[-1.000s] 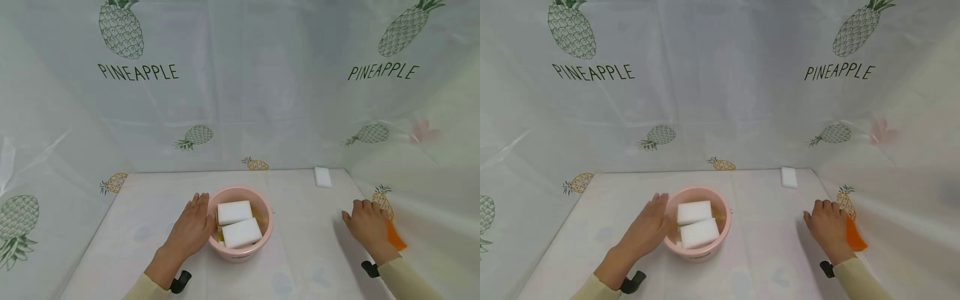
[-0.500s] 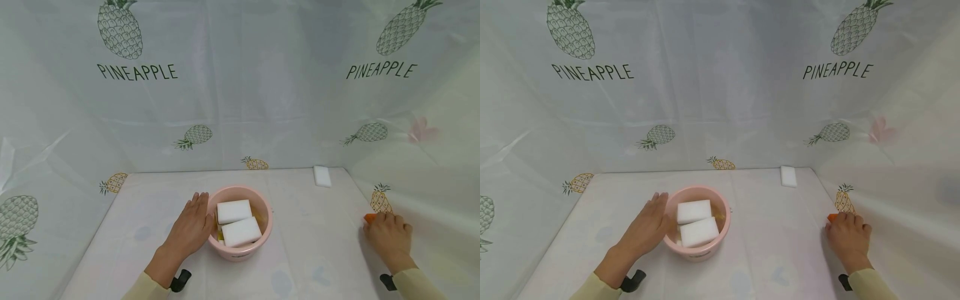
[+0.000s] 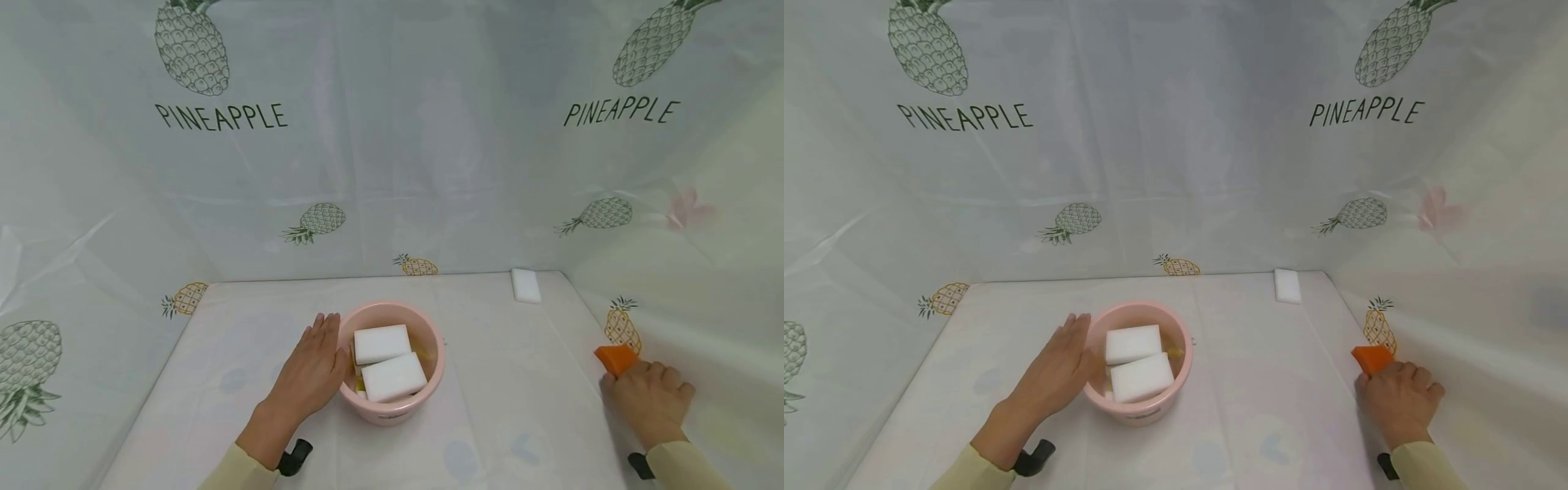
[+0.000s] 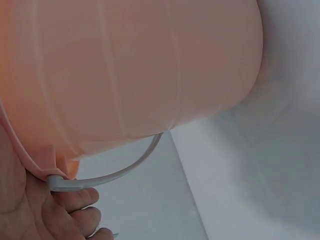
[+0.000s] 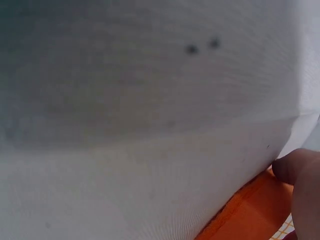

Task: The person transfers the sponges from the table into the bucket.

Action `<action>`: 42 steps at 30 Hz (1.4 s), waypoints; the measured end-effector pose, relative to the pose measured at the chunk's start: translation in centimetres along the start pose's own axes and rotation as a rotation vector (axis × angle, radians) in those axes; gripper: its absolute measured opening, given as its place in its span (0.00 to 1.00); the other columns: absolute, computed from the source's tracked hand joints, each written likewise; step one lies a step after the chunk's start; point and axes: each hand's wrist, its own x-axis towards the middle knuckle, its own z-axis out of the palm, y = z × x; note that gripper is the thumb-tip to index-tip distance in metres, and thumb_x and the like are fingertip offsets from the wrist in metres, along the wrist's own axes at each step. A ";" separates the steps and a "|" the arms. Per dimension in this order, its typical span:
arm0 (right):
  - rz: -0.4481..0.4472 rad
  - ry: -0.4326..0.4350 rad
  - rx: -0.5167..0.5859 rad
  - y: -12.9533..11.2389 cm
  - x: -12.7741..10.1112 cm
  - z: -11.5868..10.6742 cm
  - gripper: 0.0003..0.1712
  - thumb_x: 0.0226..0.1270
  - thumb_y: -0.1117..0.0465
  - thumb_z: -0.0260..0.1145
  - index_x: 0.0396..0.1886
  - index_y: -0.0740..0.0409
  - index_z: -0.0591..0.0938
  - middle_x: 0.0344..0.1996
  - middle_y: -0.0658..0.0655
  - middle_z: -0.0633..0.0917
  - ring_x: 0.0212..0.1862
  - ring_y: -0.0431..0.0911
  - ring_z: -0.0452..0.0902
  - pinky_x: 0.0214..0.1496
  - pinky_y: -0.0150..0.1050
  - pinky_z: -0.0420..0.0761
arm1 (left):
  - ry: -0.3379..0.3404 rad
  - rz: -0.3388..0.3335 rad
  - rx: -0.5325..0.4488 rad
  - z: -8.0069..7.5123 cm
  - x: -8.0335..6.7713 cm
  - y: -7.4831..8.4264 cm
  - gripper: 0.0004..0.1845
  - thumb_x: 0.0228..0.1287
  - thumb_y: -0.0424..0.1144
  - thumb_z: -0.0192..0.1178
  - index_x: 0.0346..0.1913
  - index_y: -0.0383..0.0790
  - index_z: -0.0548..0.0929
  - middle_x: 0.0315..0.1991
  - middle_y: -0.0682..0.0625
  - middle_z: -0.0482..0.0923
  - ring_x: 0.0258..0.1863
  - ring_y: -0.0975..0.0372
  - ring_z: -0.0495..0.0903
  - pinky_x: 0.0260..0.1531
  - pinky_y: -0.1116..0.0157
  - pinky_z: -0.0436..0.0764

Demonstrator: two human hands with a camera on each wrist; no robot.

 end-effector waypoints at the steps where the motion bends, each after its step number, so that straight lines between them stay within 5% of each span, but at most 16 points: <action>1: 0.015 -0.014 0.000 0.0 0.1 -0.1 0.36 0.73 0.44 0.61 0.30 0.78 0.67 0.28 0.74 0.68 0.38 0.71 0.63 0.43 0.69 0.66 | 0.002 0.001 -0.001 0.0 0.0 0.0 0.33 0.83 0.43 0.48 0.80 0.25 0.60 0.80 0.34 0.61 0.83 0.42 0.55 0.81 0.44 0.59; 9: 0.003 -0.059 0.028 -0.8 0.5 -0.3 0.39 0.70 0.38 0.63 0.31 0.75 0.71 0.29 0.72 0.70 0.40 0.70 0.63 0.45 0.70 0.65 | -0.011 -0.016 -0.013 0.0 -0.1 -0.2 0.33 0.84 0.43 0.46 0.81 0.26 0.59 0.81 0.35 0.60 0.84 0.44 0.54 0.82 0.45 0.57; 17: -0.180 0.172 0.087 -3.6 0.8 -0.6 0.33 0.61 0.49 0.73 0.34 0.76 0.69 0.29 0.73 0.71 0.39 0.71 0.66 0.39 0.67 0.66 | -0.022 -0.031 -0.015 0.1 0.0 -0.3 0.33 0.84 0.44 0.46 0.81 0.27 0.58 0.82 0.35 0.59 0.84 0.44 0.53 0.82 0.46 0.57; 27: -0.396 0.451 0.063 -8.9 1.9 -0.4 0.35 0.57 0.47 0.78 0.35 0.72 0.69 0.30 0.70 0.73 0.37 0.67 0.68 0.36 0.61 0.69 | -0.021 -0.035 -0.025 0.2 0.1 -0.3 0.33 0.84 0.45 0.45 0.82 0.28 0.58 0.82 0.36 0.58 0.84 0.45 0.52 0.83 0.46 0.56; 42: -0.582 0.570 0.106 -15.6 1.4 -3.1 0.29 0.54 0.53 0.78 0.41 0.69 0.72 0.35 0.67 0.78 0.40 0.65 0.73 0.43 0.63 0.76 | -0.015 -0.009 0.051 -0.1 0.1 -0.2 0.33 0.84 0.45 0.46 0.81 0.28 0.60 0.82 0.35 0.59 0.84 0.44 0.52 0.82 0.44 0.55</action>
